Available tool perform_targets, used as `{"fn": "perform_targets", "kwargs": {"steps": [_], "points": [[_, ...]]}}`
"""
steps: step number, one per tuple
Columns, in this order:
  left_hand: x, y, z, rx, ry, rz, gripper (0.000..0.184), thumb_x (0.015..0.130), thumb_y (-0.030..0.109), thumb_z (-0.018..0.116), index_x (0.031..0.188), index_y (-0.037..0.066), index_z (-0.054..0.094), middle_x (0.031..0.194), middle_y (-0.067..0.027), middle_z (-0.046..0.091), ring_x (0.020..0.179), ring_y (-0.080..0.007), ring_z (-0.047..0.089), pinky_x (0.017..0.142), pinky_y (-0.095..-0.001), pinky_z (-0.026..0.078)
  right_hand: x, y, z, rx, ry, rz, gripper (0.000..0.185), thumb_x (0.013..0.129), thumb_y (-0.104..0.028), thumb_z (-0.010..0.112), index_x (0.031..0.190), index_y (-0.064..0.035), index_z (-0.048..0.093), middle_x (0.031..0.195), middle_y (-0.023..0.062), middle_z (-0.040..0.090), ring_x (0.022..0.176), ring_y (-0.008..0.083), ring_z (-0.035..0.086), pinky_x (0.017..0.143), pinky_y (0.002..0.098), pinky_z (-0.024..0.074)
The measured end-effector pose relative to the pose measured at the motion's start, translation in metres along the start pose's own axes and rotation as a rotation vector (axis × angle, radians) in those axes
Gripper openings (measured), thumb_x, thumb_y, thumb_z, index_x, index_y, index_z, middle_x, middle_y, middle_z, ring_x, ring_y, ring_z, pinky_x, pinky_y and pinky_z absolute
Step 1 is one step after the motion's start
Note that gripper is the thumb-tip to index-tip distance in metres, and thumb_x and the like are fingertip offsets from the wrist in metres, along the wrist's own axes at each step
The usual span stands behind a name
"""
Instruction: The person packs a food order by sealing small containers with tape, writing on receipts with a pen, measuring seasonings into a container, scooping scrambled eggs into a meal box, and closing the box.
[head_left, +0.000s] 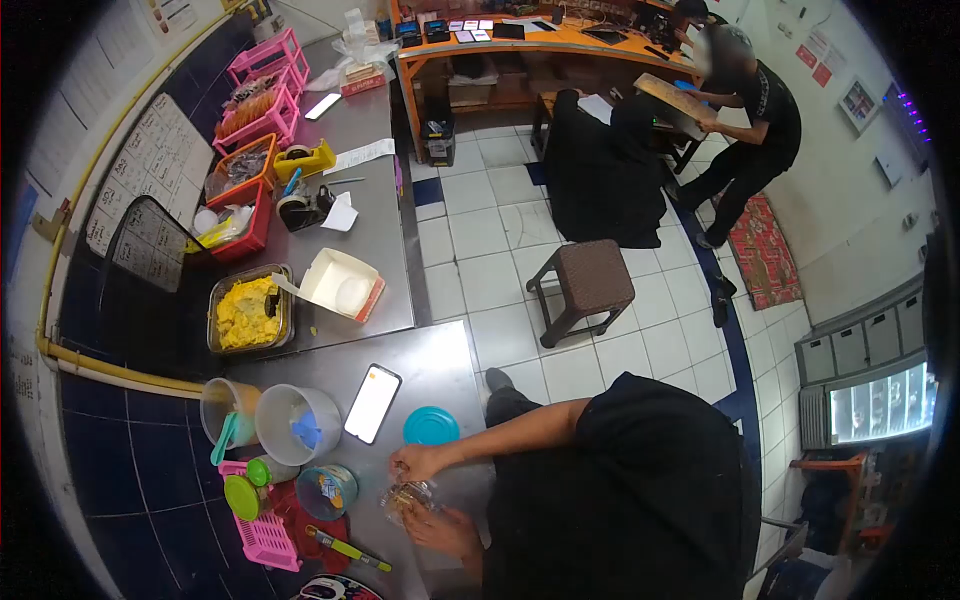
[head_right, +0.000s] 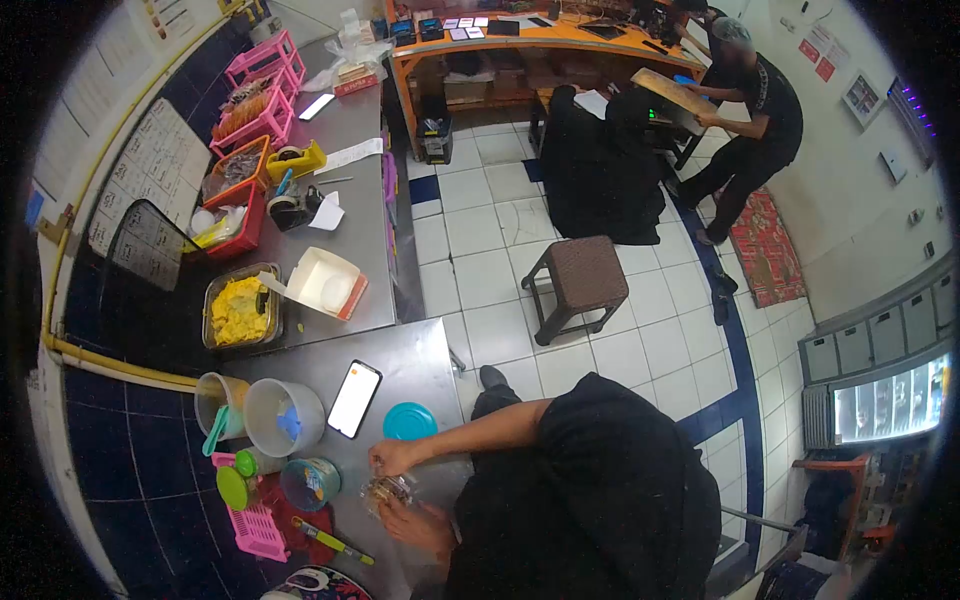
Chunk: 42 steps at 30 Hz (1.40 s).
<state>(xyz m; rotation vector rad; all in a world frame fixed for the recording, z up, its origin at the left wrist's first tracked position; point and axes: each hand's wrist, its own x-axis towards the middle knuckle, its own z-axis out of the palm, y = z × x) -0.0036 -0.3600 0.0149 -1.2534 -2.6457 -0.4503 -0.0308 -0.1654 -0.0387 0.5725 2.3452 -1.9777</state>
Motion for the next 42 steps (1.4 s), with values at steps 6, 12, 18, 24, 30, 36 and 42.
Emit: {"fn": "perform_targets", "kwargs": {"steps": [6,12,18,24,30,36,42], "points": [[-0.013,0.014,-0.008,-0.01,0.241,-0.153,0.071,0.093,0.046,0.063,0.144,0.002,0.041,0.137,-0.0234,0.049,0.129,-0.0444,0.045,0.107,-0.0568,0.037,0.0,0.007,0.008,0.063,0.02,0.054,0.033,0.078,-0.026,0.076,0.101,-0.0029,0.068,0.087,0.0118,0.069,0.08,0.0237,0.067,0.068,0.0362,0.053],[-0.049,0.0,0.023,-0.783,0.098,-1.055,0.047,0.096,0.036,0.067,0.123,0.001,0.049,0.113,-0.0176,0.058,0.105,-0.0313,0.056,0.089,-0.0438,0.05,0.003,0.018,0.013,-0.007,-0.038,0.006,0.034,0.078,-0.026,0.076,0.1,-0.0026,0.068,0.091,0.0142,0.071,0.084,0.0279,0.07,0.072,0.0376,0.0547],[-0.051,-0.019,0.035,-1.703,0.014,-1.317,0.031,0.1,0.031,0.063,0.11,0.003,0.054,0.103,-0.0115,0.061,0.092,-0.0212,0.059,0.08,-0.0338,0.051,-0.011,0.011,0.017,-0.044,0.012,0.01,0.035,0.077,-0.031,0.077,0.095,-0.0032,0.067,0.087,0.016,0.071,0.083,0.03,0.07,0.07,0.0402,0.0542],[-0.053,-0.022,0.031,-1.861,0.027,-1.247,0.025,0.102,0.03,0.059,0.107,0.005,0.058,0.095,-0.0084,0.064,0.089,-0.0195,0.061,0.079,-0.0318,0.051,-0.009,0.014,0.018,-0.079,-0.026,0.065,0.036,0.078,-0.032,0.075,0.095,-0.0017,0.067,0.09,0.0169,0.071,0.086,0.0308,0.07,0.073,0.0408,0.0547],[-0.046,-0.022,0.021,-2.007,-0.019,-1.225,0.025,0.103,0.031,0.058,0.105,0.006,0.06,0.094,-0.0065,0.064,0.086,-0.0171,0.06,0.078,-0.0302,0.05,-0.006,0.023,0.023,-0.032,-0.053,0.06,0.034,0.078,-0.031,0.073,0.094,-0.0022,0.066,0.089,0.0166,0.071,0.086,0.0304,0.069,0.074,0.0405,0.054],[-0.038,-0.015,0.014,-1.915,0.023,-1.296,0.025,0.104,0.032,0.057,0.104,0.007,0.061,0.089,-0.0039,0.062,0.08,-0.016,0.057,0.072,-0.0296,0.047,-0.006,0.014,0.017,0.036,-0.2,0.214,0.037,0.077,-0.033,0.076,0.097,-0.0025,0.067,0.088,0.0152,0.071,0.085,0.0284,0.069,0.072,0.0401,0.0539],[-0.042,-0.026,0.017,-1.984,0.031,-1.292,0.025,0.104,0.031,0.057,0.103,0.006,0.06,0.087,-0.0038,0.062,0.077,-0.0159,0.057,0.07,-0.0297,0.046,-0.017,-0.005,0.01,0.109,-0.222,0.248,0.034,0.084,-0.032,0.076,0.098,-0.0022,0.067,0.077,0.0091,0.067,0.067,0.0204,0.065,0.06,0.0361,0.0521]]}}
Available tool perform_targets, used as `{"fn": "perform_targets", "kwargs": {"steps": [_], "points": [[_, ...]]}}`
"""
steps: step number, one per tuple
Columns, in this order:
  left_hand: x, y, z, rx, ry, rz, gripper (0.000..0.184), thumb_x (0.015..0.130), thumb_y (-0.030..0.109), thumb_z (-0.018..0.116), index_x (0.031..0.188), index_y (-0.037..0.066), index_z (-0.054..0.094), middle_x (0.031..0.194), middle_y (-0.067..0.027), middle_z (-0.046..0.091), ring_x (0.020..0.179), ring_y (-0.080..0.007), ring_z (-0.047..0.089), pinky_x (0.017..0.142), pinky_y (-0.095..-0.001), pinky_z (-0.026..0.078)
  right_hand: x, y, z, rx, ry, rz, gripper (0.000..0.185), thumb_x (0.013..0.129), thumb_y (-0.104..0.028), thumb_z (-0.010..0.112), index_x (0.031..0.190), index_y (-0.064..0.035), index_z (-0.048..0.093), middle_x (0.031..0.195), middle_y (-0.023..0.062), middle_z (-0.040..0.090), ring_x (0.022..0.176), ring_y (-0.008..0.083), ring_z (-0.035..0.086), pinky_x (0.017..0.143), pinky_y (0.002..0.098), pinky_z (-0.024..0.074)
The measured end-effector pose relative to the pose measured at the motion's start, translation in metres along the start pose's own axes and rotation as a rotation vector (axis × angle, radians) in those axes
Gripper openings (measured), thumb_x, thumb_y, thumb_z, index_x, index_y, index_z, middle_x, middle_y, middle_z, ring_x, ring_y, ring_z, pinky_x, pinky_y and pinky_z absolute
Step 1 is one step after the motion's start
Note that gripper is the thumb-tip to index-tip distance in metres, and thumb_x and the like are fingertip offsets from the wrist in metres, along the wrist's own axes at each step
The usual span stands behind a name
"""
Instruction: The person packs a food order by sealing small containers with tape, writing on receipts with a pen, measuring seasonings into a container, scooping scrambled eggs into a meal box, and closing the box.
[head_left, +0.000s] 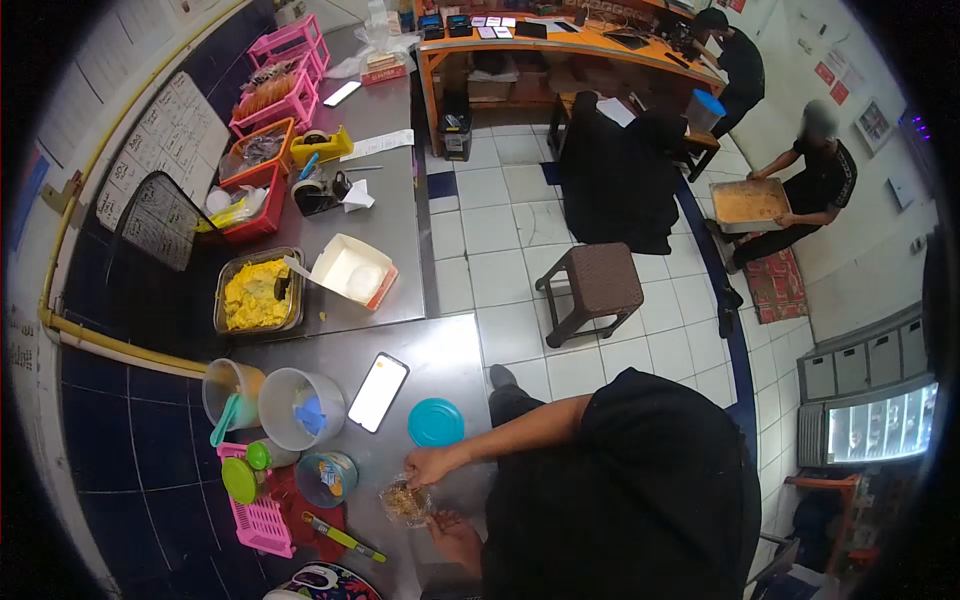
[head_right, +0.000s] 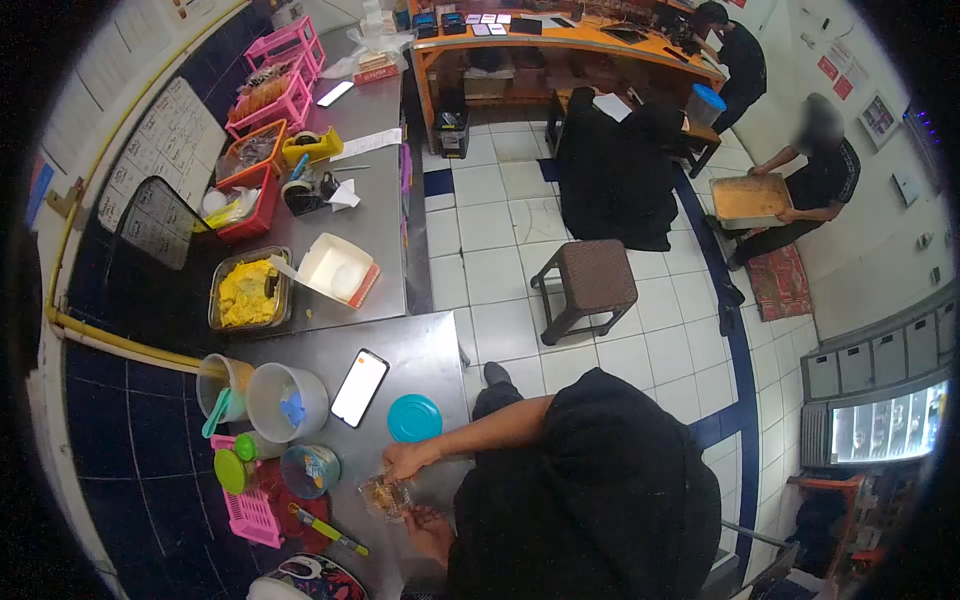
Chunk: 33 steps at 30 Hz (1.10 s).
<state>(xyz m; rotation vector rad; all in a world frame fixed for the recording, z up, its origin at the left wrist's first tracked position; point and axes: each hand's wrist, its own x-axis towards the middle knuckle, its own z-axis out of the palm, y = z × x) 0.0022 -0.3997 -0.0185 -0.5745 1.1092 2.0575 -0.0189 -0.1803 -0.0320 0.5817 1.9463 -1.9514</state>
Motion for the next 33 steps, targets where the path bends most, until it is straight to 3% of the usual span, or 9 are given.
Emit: {"fn": "perform_targets", "kwargs": {"steps": [4,10,13,16,19,25,27,29,33], "points": [[0.004,0.009,-0.006,-0.08,-0.064,-0.092,0.023,0.103,0.028,0.059,0.1,0.005,0.059,0.086,-0.004,0.061,0.076,-0.0162,0.057,0.072,-0.0304,0.048,0.001,0.002,0.001,0.159,-0.095,0.03,0.031,0.088,-0.031,0.074,0.095,-0.0018,0.067,0.076,0.0057,0.066,0.064,0.0169,0.063,0.058,0.032,0.0511],[-0.005,0.007,0.012,-0.189,0.094,0.004,0.019,0.102,0.024,0.061,0.098,0.006,0.058,0.082,-0.004,0.059,0.074,-0.0158,0.055,0.072,-0.0314,0.048,0.005,0.01,0.003,0.244,-0.143,0.057,0.029,0.09,-0.03,0.074,0.096,-0.0017,0.069,0.079,0.004,0.064,0.069,0.0161,0.062,0.06,0.0313,0.0529],[-0.007,0.01,0.012,-0.183,0.04,0.048,0.02,0.103,0.026,0.06,0.1,0.006,0.058,0.083,-0.0037,0.058,0.074,-0.0151,0.055,0.072,-0.0314,0.047,0.01,0.017,0.006,0.305,-0.181,0.079,0.03,0.091,-0.031,0.073,0.101,-0.0025,0.069,0.082,0.0033,0.063,0.074,0.0159,0.062,0.064,0.032,0.0542],[0.002,0.011,-0.006,-0.233,-0.205,0.039,0.021,0.104,0.027,0.058,0.101,0.007,0.058,0.084,-0.0035,0.058,0.075,-0.0148,0.054,0.071,-0.0312,0.046,0.006,0.018,0.006,0.352,-0.208,0.073,0.032,0.092,-0.032,0.073,0.106,-0.004,0.067,0.089,0.0024,0.063,0.082,0.0147,0.061,0.07,0.0315,0.0548],[0.006,0.014,-0.021,-0.218,-0.187,0.013,0.02,0.105,0.027,0.057,0.105,0.006,0.058,0.085,-0.0032,0.058,0.079,-0.0142,0.054,0.074,-0.0313,0.046,-0.004,0.008,0.003,0.391,-0.219,0.009,0.033,0.094,-0.033,0.072,0.11,-0.0052,0.065,0.096,0.0019,0.062,0.089,0.0134,0.06,0.075,0.0312,0.0547],[-0.033,0.027,0.046,-0.099,-0.02,0.195,0.038,0.107,0.035,0.045,0.126,0.003,0.052,0.113,-0.0146,0.059,0.096,-0.0266,0.058,0.09,-0.0376,0.044,-0.029,-0.014,-0.01,0.422,-0.226,-0.214,0.032,0.096,-0.032,0.07,0.11,-0.0041,0.066,0.1,0.0032,0.065,0.09,0.0135,0.061,0.08,0.0326,0.0553],[-0.026,0.024,0.041,-0.087,-0.245,0.264,0.048,0.102,0.044,0.054,0.129,0.005,0.051,0.136,-0.017,0.052,0.125,-0.0343,0.05,0.11,-0.0517,0.036,-0.041,-0.019,-0.019,0.371,-0.239,-0.269,0.031,0.098,-0.03,0.068,0.115,-0.0038,0.064,0.102,0.0041,0.065,0.094,0.0142,0.061,0.081,0.0325,0.0549],[-0.039,0.03,0.095,-0.03,-0.366,0.277,0.06,0.102,0.047,0.053,0.142,0.003,0.043,0.145,-0.0193,0.046,0.136,-0.0381,0.043,0.115,-0.0562,0.031,-0.057,-0.03,-0.033,0.35,-0.265,-0.219,0.031,0.099,-0.028,0.067,0.118,-0.0037,0.065,0.104,0.0053,0.066,0.094,0.0135,0.062,0.081,0.0317,0.0551],[-0.028,0.026,0.086,0.254,-0.13,0.363,0.055,0.104,0.034,0.053,0.148,0.003,0.039,0.138,-0.0202,0.052,0.127,-0.0359,0.054,0.104,-0.0545,0.048,-0.084,-0.037,-0.049,0.367,-0.327,-0.153,0.02,0.101,-0.023,0.064,0.099,-0.0035,0.062,0.096,0.0012,0.061,0.092,0.0122,0.06,0.082,0.0319,0.0549]]}}
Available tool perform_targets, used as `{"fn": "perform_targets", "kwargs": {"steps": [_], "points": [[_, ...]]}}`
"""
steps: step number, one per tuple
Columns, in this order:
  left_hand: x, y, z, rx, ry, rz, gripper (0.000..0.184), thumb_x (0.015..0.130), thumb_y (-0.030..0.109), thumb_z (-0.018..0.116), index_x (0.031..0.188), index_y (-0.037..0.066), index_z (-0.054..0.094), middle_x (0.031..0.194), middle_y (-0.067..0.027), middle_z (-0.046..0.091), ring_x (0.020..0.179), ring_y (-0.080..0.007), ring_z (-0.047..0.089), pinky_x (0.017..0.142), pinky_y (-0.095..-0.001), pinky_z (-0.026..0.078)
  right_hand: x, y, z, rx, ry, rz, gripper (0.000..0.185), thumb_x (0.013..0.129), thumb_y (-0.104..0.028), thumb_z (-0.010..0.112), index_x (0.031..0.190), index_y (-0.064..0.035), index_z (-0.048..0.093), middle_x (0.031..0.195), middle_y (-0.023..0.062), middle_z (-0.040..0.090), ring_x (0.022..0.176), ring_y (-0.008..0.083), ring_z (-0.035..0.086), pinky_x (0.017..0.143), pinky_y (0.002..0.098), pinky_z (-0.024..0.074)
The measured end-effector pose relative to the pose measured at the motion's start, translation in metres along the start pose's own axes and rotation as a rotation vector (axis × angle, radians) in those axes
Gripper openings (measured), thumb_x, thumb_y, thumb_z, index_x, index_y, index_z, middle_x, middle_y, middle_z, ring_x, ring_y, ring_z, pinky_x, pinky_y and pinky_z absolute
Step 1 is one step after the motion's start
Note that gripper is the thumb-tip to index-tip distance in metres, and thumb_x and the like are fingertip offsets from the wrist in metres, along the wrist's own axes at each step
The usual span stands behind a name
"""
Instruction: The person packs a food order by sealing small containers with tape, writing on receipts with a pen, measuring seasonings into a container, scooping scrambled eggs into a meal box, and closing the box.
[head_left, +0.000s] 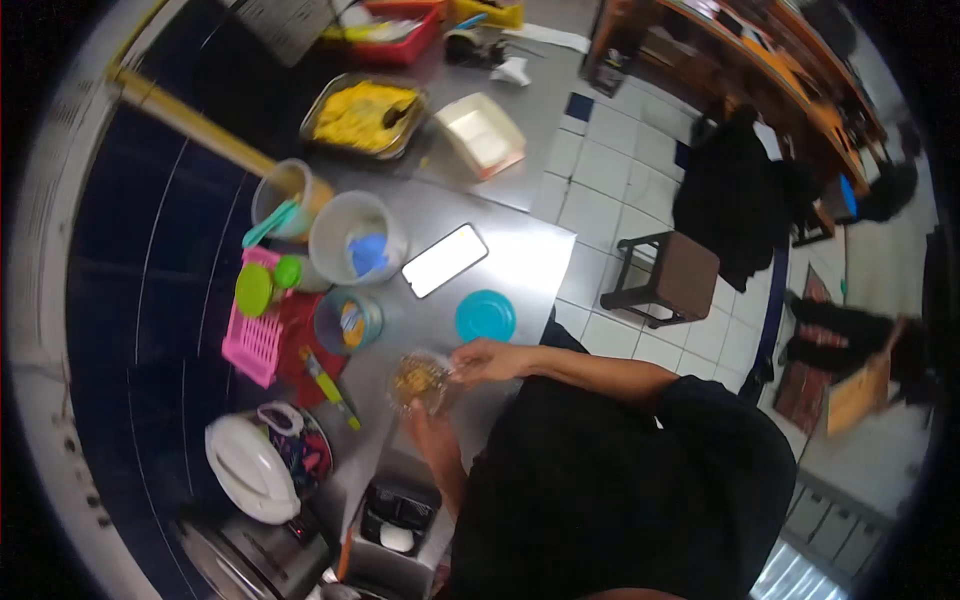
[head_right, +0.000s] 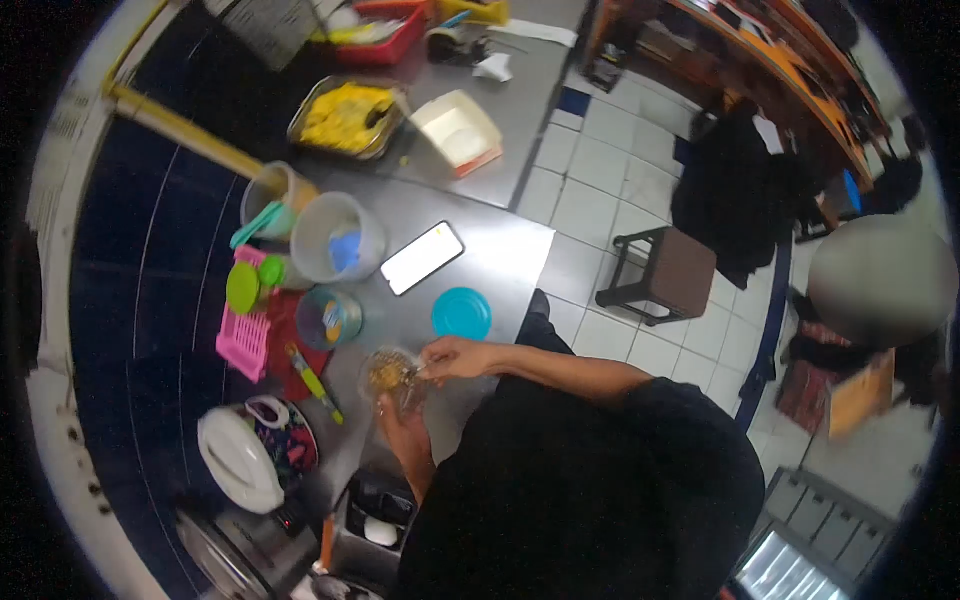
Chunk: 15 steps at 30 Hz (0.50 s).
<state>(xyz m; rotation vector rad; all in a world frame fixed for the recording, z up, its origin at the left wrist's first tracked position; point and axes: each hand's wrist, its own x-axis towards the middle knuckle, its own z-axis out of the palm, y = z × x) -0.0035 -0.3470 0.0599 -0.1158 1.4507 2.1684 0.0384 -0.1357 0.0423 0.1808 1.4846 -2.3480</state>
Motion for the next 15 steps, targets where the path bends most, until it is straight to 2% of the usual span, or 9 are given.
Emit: {"fn": "perform_targets", "kwargs": {"steps": [3,6,9,12,13,14,15], "points": [[-0.008,0.001,0.023,0.003,0.042,-0.006,0.052,0.103,0.025,0.056,0.147,0.003,0.039,0.136,-0.0191,0.054,0.12,-0.0334,0.059,0.096,-0.0496,0.055,-0.015,0.008,-0.011,-0.009,0.015,0.027,0.023,0.1,-0.026,0.066,0.098,-0.005,0.056,0.097,-0.0002,0.058,0.092,0.0116,0.059,0.084,0.0313,0.0535],[-0.006,-0.008,0.035,-0.054,0.055,-0.061,0.052,0.103,0.021,0.056,0.147,0.002,0.039,0.136,-0.0184,0.053,0.119,-0.0325,0.059,0.094,-0.0494,0.056,-0.03,0.006,-0.012,-0.281,0.257,-0.036,0.048,0.093,-0.045,0.072,0.115,-0.005,0.058,0.094,0.005,0.059,0.088,0.0154,0.061,0.077,0.0325,0.0527],[0.005,-0.01,0.046,0.047,-0.137,-0.059,0.053,0.103,0.02,0.056,0.148,0.0,0.037,0.138,-0.0176,0.052,0.122,-0.0306,0.057,0.1,-0.0463,0.052,-0.042,-0.026,-0.003,-0.308,0.527,-0.073,0.064,0.092,-0.054,0.069,0.129,-0.0043,0.053,0.102,0.0106,0.063,0.091,0.0198,0.063,0.08,0.0359,0.0524],[0.011,-0.015,0.073,0.124,-0.197,-0.073,0.054,0.104,0.02,0.055,0.149,-0.001,0.035,0.145,-0.0176,0.046,0.128,-0.027,0.05,0.107,-0.0389,0.043,-0.043,-0.029,-0.019,-0.289,0.548,-0.166,0.067,0.094,-0.057,0.063,0.133,-0.003,0.053,0.109,0.0164,0.066,0.097,0.0239,0.064,0.085,0.0384,0.0519],[0.007,-0.007,0.09,0.14,-0.178,-0.096,0.054,0.103,0.02,0.055,0.15,-0.001,0.035,0.145,-0.0177,0.046,0.129,-0.027,0.05,0.107,-0.0384,0.042,-0.055,-0.053,-0.017,-0.359,0.553,-0.103,0.066,0.095,-0.058,0.062,0.131,-0.0027,0.054,0.112,0.0213,0.068,0.105,0.0283,0.066,0.09,0.039,0.0513],[0.002,0.006,0.113,0.156,-0.179,-0.12,0.055,0.103,0.02,0.055,0.15,-0.001,0.034,0.145,-0.0177,0.046,0.129,-0.027,0.049,0.108,-0.0378,0.041,-0.061,-0.059,-0.025,-0.397,0.54,-0.072,0.067,0.097,-0.054,0.061,0.136,-0.0004,0.052,0.126,0.0218,0.064,0.119,0.0281,0.06,0.102,0.0395,0.0475],[0.002,0.01,0.129,0.178,-0.189,-0.147,0.056,0.103,0.02,0.055,0.15,-0.001,0.033,0.145,-0.0178,0.046,0.13,-0.027,0.048,0.109,-0.0373,0.041,-0.067,-0.065,-0.033,-0.441,0.562,-0.041,0.069,0.097,-0.057,0.059,0.136,-0.0007,0.052,0.125,0.0227,0.064,0.119,0.0305,0.061,0.101,0.0403,0.0479]]}}
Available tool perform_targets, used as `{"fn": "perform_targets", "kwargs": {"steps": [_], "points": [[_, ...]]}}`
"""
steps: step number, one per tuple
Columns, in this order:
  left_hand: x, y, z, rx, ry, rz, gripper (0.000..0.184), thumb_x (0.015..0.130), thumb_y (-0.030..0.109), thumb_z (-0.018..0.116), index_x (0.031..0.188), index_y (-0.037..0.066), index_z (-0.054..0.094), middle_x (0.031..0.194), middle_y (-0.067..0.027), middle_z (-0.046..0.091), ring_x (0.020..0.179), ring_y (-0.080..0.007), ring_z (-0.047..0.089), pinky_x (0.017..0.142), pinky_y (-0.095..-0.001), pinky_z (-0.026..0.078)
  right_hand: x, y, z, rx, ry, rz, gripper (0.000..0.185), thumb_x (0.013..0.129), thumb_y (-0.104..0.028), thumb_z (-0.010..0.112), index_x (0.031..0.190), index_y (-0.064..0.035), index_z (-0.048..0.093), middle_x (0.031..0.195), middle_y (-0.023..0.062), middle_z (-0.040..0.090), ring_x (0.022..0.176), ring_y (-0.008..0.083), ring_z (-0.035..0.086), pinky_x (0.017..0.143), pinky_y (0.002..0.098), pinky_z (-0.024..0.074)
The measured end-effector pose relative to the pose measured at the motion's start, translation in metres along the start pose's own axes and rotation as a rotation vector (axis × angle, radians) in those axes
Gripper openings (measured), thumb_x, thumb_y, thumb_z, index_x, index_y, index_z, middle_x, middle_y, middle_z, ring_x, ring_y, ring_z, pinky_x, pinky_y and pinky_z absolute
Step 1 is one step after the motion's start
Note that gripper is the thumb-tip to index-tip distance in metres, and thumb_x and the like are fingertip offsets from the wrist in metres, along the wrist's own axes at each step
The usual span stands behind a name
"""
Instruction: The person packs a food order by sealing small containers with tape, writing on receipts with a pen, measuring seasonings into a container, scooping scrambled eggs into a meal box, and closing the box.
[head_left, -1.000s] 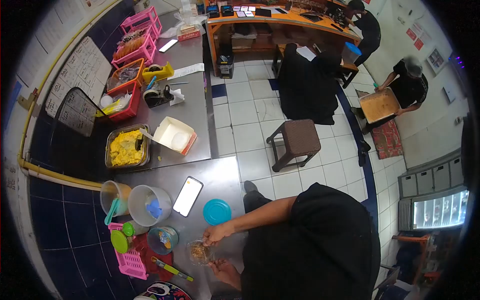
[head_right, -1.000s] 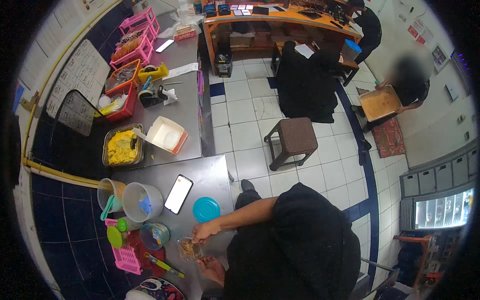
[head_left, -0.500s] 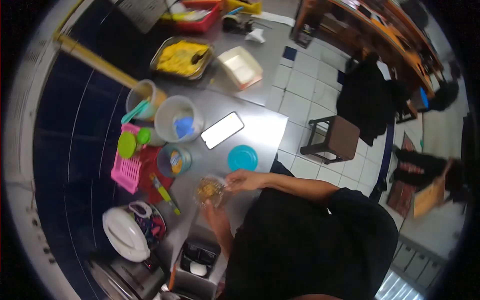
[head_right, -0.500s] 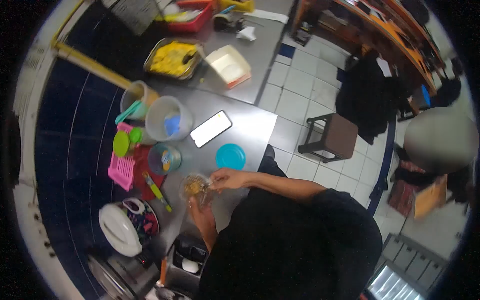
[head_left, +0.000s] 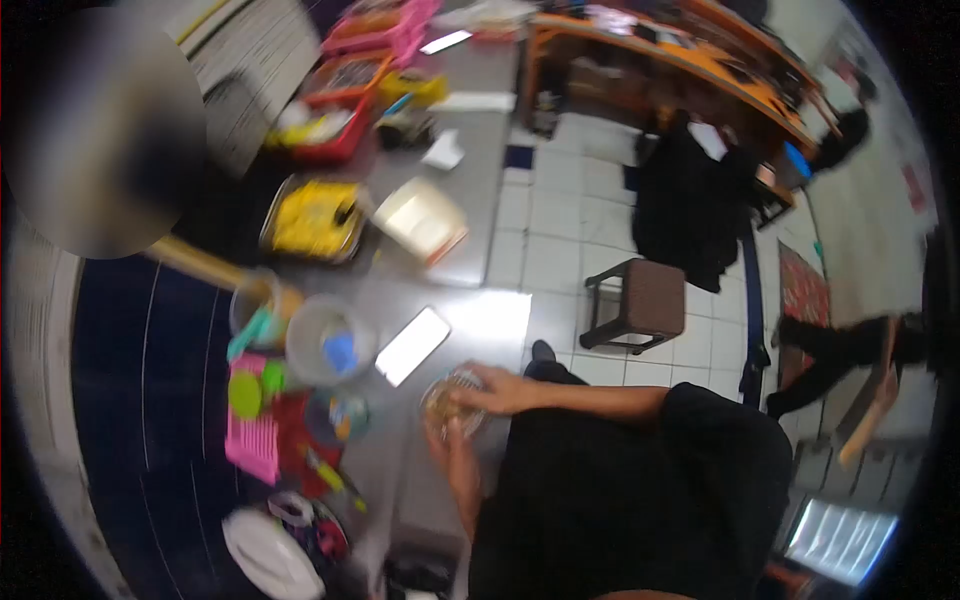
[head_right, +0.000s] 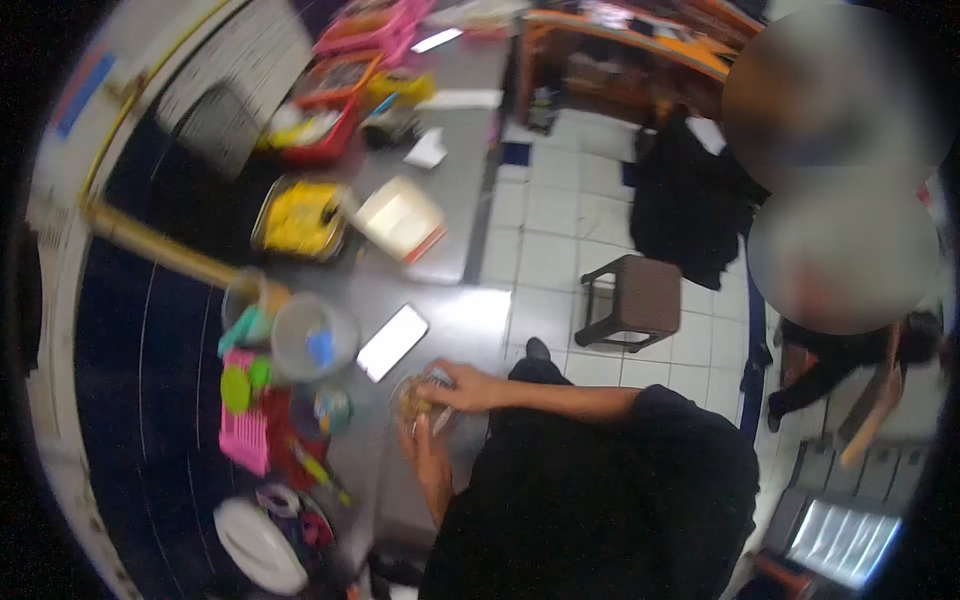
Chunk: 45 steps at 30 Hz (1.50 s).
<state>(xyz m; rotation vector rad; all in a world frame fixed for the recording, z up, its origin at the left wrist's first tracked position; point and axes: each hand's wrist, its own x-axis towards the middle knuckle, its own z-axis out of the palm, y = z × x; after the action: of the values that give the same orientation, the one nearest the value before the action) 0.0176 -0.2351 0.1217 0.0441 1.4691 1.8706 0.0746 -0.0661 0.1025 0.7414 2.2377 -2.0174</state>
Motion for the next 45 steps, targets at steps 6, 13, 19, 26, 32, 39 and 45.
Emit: {"fn": "perform_targets", "kwargs": {"steps": [6,13,19,26,32,39,45], "points": [[0.043,-0.021,0.064,0.035,-0.092,-0.021,0.063,0.097,0.02,0.066,0.149,-0.001,0.035,0.144,-0.0199,0.045,0.125,-0.0315,0.053,0.103,-0.0448,0.046,-0.002,0.021,-0.076,0.066,0.072,-0.106,0.073,0.094,-0.064,0.057,0.131,-0.0013,0.054,0.117,0.0256,0.067,0.111,0.0355,0.066,0.095,0.0411,0.0513],[0.112,-0.053,0.22,0.037,-0.342,-0.081,0.06,0.093,0.007,0.068,0.146,0.003,0.039,0.136,-0.0158,0.053,0.122,-0.0286,0.057,0.098,-0.0417,0.053,-0.019,0.051,-0.226,0.05,0.333,-0.217,0.07,0.094,-0.052,0.065,0.139,-0.0004,0.048,0.12,0.0211,0.066,0.11,0.0279,0.066,0.091,0.0398,0.0531],[0.168,-0.09,0.325,0.201,-0.524,-0.06,0.058,0.094,0.001,0.064,0.146,0.002,0.039,0.138,-0.0153,0.053,0.125,-0.028,0.057,0.103,-0.0421,0.053,-0.042,0.066,-0.347,0.035,0.489,0.083,0.081,0.091,-0.053,0.069,0.142,0.0047,0.043,0.122,0.0247,0.067,0.117,0.0282,0.063,0.098,0.0385,0.0515],[0.245,-0.049,0.403,-0.121,-0.369,-0.298,0.055,0.098,0.025,0.063,0.144,0.009,0.036,0.131,-0.0166,0.057,0.114,-0.0294,0.063,0.091,-0.0435,0.057,0.01,0.035,-0.422,0.535,0.51,-0.112,0.05,0.107,-0.041,0.046,0.135,-0.0001,0.051,0.117,0.0141,0.065,0.1,0.023,0.067,0.082,0.0338,0.0585],[0.348,-0.012,0.431,-0.346,-0.353,-0.223,0.042,0.102,0.033,0.055,0.132,0.004,0.054,0.124,-0.0151,0.064,0.112,-0.0295,0.065,0.091,-0.0448,0.057,0.102,0.014,-0.461,0.562,0.56,-0.326,0.031,0.105,-0.024,0.054,0.122,0.0019,0.056,0.109,0.0105,0.064,0.097,0.0159,0.065,0.078,0.0307,0.0575],[0.425,0.037,0.452,-0.535,-0.373,-0.273,0.046,0.1,0.037,0.06,0.134,0.007,0.054,0.126,-0.0122,0.064,0.112,-0.0291,0.065,0.094,-0.0431,0.054,0.199,-0.021,-0.483,0.135,0.612,-0.392,0.017,0.091,-0.01,0.073,0.102,0.0007,0.064,0.094,0.0052,0.069,0.085,0.0089,0.064,0.073,0.0256,0.0546],[0.472,0.044,0.439,-0.619,-0.176,-0.216,0.044,0.099,0.038,0.061,0.132,0.01,0.053,0.128,-0.0117,0.063,0.115,-0.031,0.064,0.095,-0.0417,0.055,0.271,-0.024,-0.513,0.155,0.476,-0.327,0.014,0.094,-0.011,0.07,0.099,0.001,0.067,0.085,0.0032,0.07,0.075,0.0071,0.062,0.07,0.0232,0.0516]]}}
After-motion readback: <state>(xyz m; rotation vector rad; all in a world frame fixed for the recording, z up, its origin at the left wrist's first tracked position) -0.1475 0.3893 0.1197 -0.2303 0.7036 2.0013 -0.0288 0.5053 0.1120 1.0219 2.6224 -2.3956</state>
